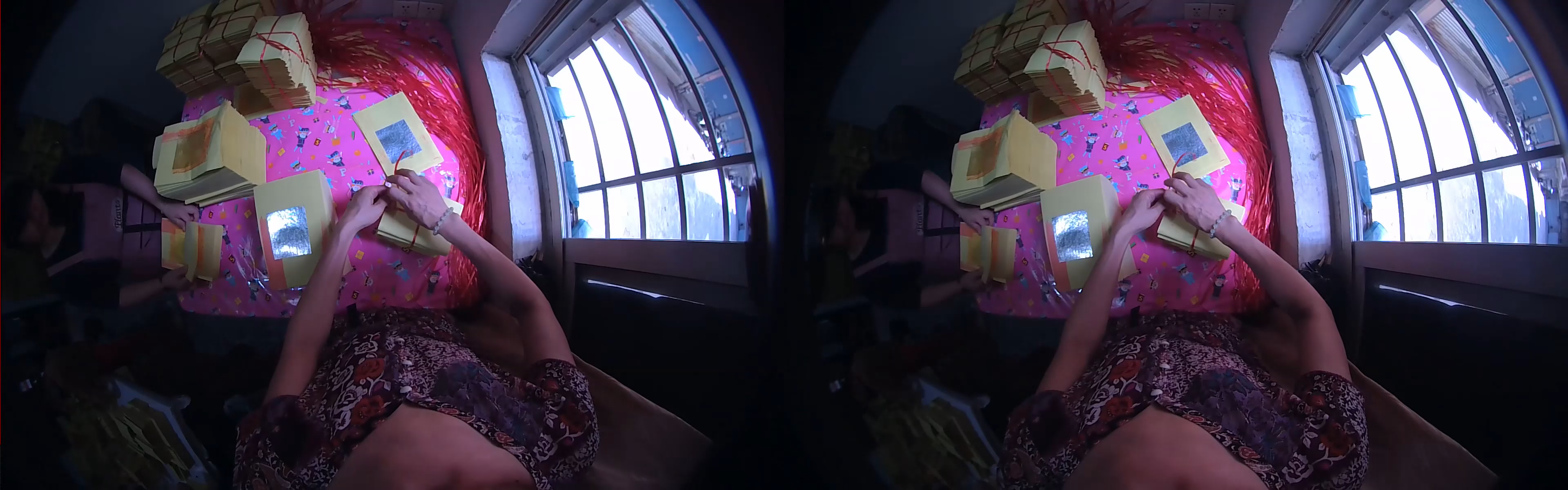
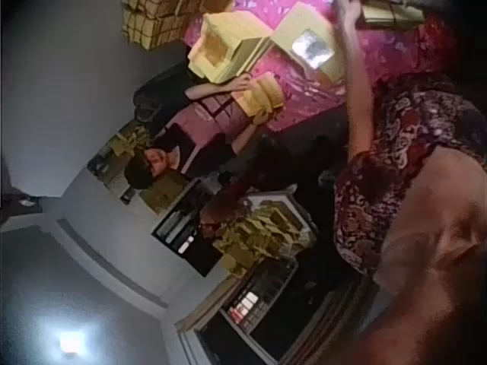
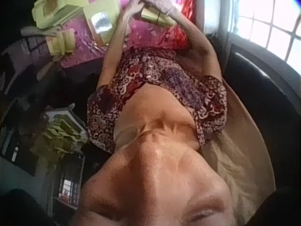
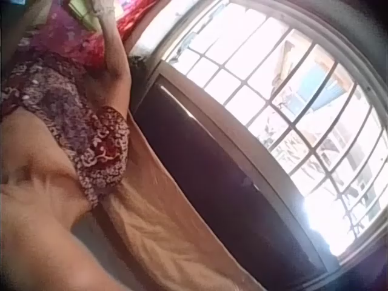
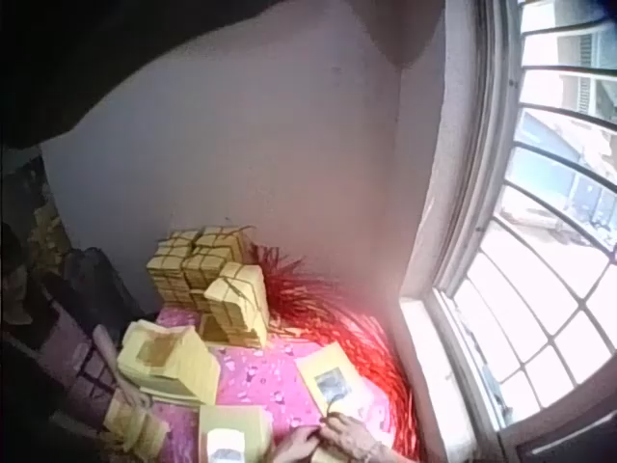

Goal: Bundling stacks of joss paper using red string.

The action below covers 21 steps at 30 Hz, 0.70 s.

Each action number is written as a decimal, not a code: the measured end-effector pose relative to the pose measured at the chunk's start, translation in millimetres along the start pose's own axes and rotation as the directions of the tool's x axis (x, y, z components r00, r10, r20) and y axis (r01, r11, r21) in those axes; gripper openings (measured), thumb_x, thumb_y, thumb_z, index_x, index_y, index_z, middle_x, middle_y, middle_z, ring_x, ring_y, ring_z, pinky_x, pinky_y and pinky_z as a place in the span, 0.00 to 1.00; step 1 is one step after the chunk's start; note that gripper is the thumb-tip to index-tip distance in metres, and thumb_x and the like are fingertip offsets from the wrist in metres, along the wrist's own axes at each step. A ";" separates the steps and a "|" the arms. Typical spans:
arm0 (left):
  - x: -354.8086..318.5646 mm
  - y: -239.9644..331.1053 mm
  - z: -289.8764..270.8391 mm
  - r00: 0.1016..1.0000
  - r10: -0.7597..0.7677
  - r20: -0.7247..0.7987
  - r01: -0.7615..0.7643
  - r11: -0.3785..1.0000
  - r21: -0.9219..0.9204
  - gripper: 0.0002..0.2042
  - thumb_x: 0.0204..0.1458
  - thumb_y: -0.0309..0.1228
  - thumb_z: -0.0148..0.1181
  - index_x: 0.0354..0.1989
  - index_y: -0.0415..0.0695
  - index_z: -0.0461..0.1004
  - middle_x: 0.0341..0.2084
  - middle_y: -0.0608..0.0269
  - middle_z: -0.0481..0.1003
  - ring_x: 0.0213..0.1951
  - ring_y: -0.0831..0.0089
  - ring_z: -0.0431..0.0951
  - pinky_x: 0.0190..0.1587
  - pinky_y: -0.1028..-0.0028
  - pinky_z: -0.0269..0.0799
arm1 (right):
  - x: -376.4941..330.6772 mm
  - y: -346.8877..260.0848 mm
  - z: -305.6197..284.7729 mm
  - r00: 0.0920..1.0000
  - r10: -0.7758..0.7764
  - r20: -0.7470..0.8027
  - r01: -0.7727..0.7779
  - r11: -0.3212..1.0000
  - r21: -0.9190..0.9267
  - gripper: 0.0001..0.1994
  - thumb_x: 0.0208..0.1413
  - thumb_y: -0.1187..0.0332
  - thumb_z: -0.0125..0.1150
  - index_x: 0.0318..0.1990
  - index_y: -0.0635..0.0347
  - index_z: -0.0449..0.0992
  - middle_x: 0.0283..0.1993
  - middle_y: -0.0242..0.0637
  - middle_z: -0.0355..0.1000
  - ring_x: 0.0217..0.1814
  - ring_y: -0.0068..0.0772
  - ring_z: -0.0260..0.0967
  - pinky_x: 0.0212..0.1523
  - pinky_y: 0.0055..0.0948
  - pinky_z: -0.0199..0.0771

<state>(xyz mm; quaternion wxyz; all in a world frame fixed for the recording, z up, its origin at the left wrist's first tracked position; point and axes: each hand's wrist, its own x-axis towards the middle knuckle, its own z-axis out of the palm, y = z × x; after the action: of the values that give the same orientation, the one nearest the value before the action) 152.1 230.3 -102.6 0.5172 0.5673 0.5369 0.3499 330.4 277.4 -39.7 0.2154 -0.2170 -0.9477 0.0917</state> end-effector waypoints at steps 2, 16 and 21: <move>-0.2 12.5 0.6 0.999 0.025 0.043 -0.024 0.999 -0.021 0.08 0.51 0.30 0.55 0.33 0.37 0.75 0.24 0.59 0.76 0.28 0.77 0.75 0.34 0.71 0.69 | -5.2 3.5 1.4 0.988 0.112 0.111 -0.104 0.992 -0.071 0.15 0.42 0.66 0.58 0.40 0.50 0.68 0.38 0.30 0.66 0.45 0.33 0.64 0.41 0.34 0.69; -12.8 9.1 1.3 0.976 -0.216 -0.033 0.185 0.899 -0.396 0.10 0.53 0.29 0.58 0.39 0.36 0.77 0.31 0.63 0.78 0.34 0.79 0.77 0.40 0.80 0.72 | -31.8 -34.8 2.2 0.910 0.396 0.126 -0.402 0.915 0.029 0.08 0.51 0.64 0.56 0.29 0.58 0.70 0.28 0.39 0.69 0.33 0.40 0.70 0.33 0.35 0.71; -15.7 19.5 3.6 0.992 -0.122 -0.013 0.112 0.945 -0.308 0.08 0.50 0.24 0.59 0.38 0.36 0.76 0.31 0.63 0.78 0.35 0.79 0.77 0.39 0.78 0.73 | -26.5 -33.2 6.4 0.841 0.531 0.102 -0.540 0.830 0.139 0.08 0.51 0.64 0.57 0.32 0.59 0.72 0.30 0.41 0.67 0.34 0.43 0.69 0.36 0.37 0.71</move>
<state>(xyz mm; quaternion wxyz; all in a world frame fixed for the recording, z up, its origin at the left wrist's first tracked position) 157.5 216.4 -82.1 0.6100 0.4417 0.5171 0.4067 336.7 235.4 -46.2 0.1699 -0.4526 -0.8442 0.2316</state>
